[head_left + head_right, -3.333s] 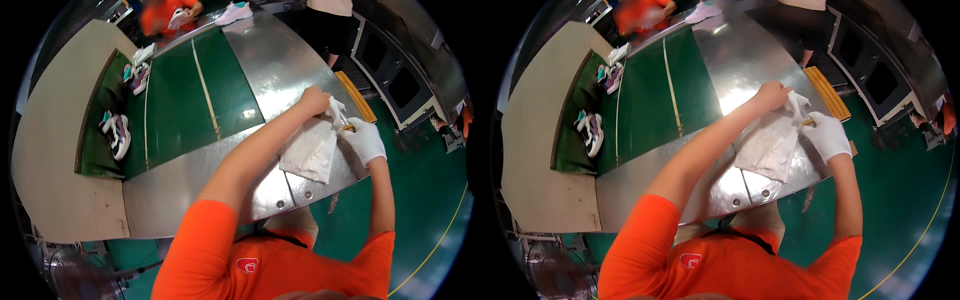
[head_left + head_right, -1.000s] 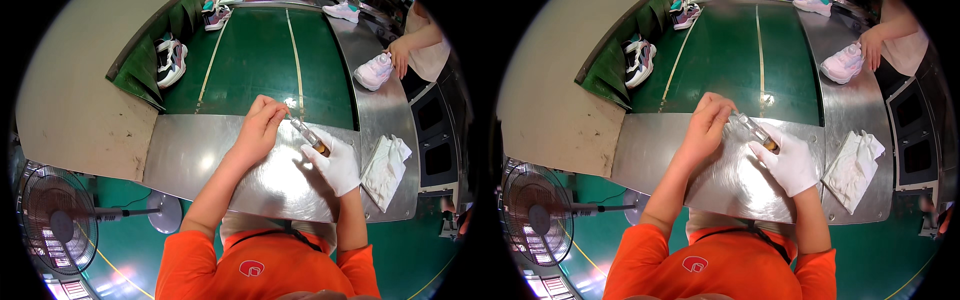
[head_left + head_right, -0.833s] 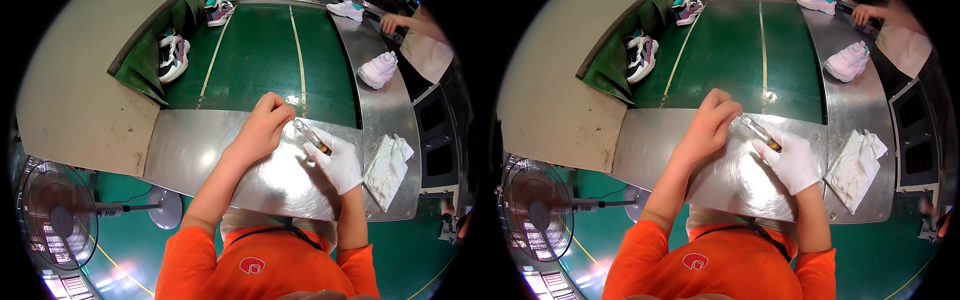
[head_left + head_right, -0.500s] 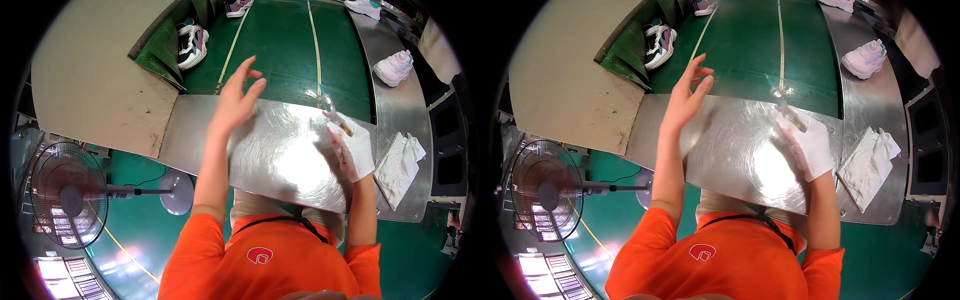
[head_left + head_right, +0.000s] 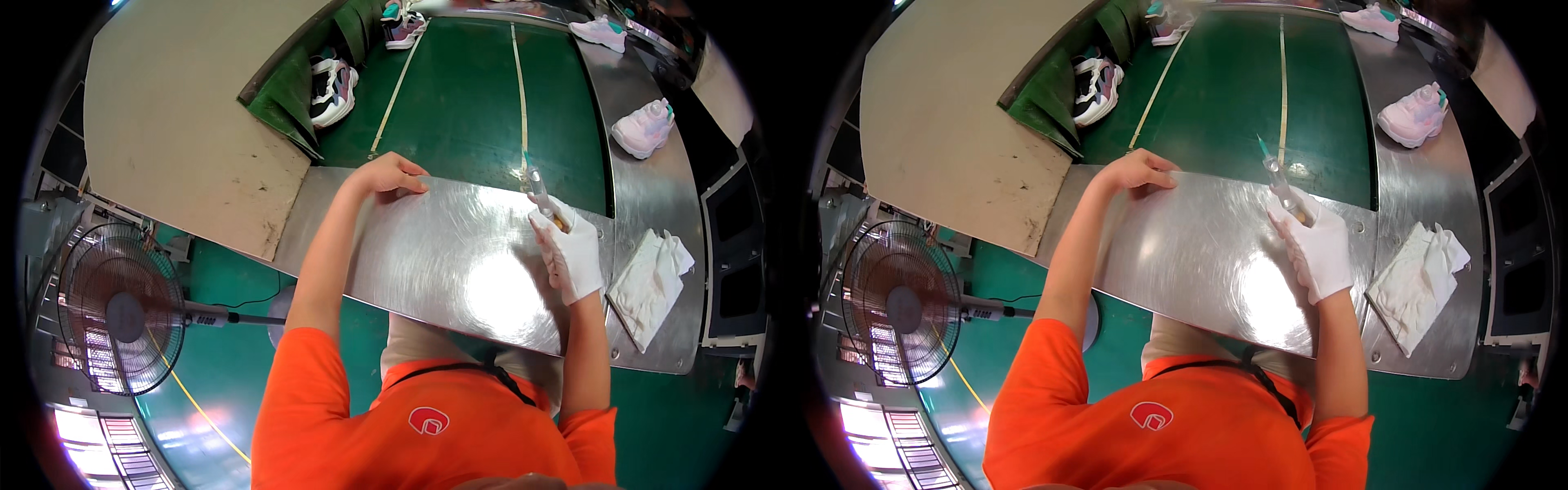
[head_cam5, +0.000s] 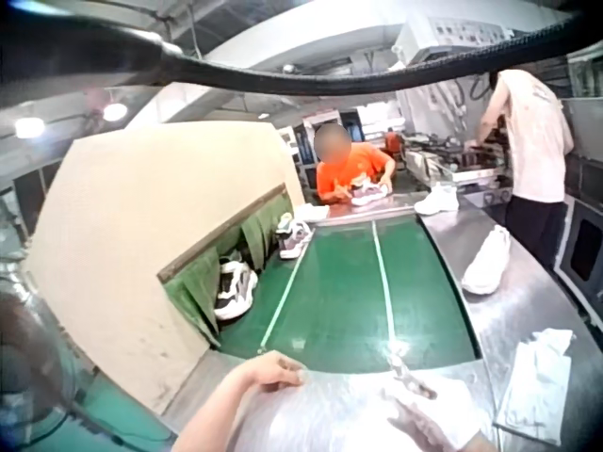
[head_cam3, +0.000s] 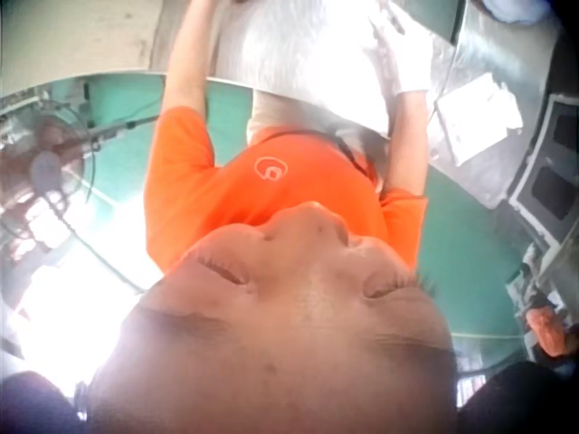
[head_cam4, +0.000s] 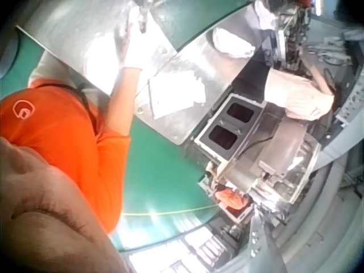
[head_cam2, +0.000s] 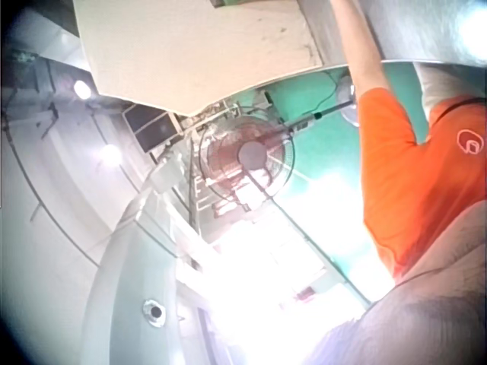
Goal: The person uses a syringe to inject a clear liquid into the sole of a pink and teal sneaker on a factory assembly line. They handle the shoe with gloved hands, insert the needle into a specific point on the sole, and push the plunger to fill the cavity. The process is repeated for multiple shoes as they move along the conveyor belt.
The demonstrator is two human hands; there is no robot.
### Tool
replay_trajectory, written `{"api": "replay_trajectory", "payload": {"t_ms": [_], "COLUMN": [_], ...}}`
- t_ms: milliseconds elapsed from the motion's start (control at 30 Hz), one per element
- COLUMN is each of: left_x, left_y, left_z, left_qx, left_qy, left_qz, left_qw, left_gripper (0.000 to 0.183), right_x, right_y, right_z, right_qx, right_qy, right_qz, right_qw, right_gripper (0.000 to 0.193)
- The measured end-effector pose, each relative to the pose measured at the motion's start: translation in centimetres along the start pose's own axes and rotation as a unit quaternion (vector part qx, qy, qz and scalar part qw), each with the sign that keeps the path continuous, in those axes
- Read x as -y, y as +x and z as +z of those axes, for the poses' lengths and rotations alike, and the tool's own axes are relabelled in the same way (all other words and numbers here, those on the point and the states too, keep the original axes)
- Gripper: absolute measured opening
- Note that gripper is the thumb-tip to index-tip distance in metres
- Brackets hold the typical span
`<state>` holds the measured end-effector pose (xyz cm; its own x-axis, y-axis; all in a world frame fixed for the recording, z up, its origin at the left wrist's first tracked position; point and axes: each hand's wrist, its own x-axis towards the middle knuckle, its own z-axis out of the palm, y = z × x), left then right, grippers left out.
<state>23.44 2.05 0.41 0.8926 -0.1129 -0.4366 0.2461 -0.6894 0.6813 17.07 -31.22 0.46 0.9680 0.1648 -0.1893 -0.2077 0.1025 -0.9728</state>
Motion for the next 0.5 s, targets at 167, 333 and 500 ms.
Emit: {"api": "replay_trajectory", "payload": {"t_ms": [167, 333, 500], "left_x": [-0.7, 1.3, 1.1], "left_y": [-0.5, 0.9, 0.3], "left_z": [0.4, 0.7, 0.0], "left_qx": [-0.017, -0.023, 0.003], "left_qy": [0.018, -0.040, -0.035], "left_qz": [0.003, 0.029, 0.011], "left_qw": [1.000, 0.998, 0.999], "left_gripper": [0.040, 0.044, 0.045], "right_x": [-0.4, -1.1, 0.0], "right_y": [-0.3, -0.2, -0.7], "right_z": [0.5, 1.4, 1.4], "right_qx": [0.006, -0.017, -0.023], "right_qy": [0.017, 0.037, 0.040], "right_qz": [-0.012, -0.069, -0.007], "right_qw": [1.000, 0.997, 0.999], "right_gripper": [0.036, 0.035, 0.037]}}
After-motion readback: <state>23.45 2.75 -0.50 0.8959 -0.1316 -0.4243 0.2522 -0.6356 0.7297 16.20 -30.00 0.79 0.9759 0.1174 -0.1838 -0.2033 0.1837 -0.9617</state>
